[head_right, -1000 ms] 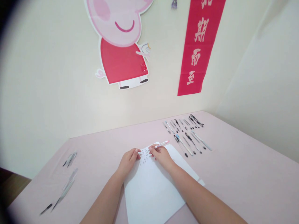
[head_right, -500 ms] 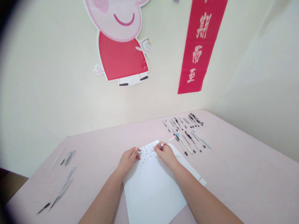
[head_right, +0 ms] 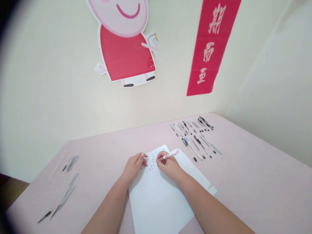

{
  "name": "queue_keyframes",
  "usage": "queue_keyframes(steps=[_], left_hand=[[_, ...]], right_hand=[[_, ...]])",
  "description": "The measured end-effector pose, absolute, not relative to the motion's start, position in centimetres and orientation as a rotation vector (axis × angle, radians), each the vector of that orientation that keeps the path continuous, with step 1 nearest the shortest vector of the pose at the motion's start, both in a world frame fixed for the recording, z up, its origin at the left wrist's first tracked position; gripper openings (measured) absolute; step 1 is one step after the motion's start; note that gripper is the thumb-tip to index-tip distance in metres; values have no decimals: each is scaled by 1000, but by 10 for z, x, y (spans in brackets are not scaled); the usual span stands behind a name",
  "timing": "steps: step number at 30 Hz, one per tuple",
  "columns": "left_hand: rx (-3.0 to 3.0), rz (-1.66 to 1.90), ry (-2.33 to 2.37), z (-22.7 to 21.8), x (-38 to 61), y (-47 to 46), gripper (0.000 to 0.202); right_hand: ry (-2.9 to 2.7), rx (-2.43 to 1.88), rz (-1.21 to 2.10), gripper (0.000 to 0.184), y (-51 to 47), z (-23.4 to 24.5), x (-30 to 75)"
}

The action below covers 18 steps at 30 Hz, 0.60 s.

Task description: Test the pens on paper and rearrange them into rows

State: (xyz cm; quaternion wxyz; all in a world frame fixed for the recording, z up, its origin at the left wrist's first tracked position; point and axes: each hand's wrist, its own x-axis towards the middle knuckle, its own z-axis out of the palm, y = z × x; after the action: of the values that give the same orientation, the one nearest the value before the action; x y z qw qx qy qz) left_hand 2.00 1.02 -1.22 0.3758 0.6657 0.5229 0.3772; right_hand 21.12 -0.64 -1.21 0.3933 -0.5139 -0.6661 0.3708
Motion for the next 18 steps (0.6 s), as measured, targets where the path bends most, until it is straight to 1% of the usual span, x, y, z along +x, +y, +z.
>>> queue_keyframes(steps=[7,11,15,18], left_hand=[[1685,965,1339,-12,20,10,33],[1675,964,1331,-12,20,10,32],[1717,957,1298,-13,20,10,26],[1890,938,1238,-13,20,10,20]], right_hand=[[-1708,-1383,955,2,-7,-15,209],[-1720,-1436,887,4,-5,-20,211],[-1761,-1442,833,4,-7,-20,212],[-1797,-1424,830,4,-8,-20,213]])
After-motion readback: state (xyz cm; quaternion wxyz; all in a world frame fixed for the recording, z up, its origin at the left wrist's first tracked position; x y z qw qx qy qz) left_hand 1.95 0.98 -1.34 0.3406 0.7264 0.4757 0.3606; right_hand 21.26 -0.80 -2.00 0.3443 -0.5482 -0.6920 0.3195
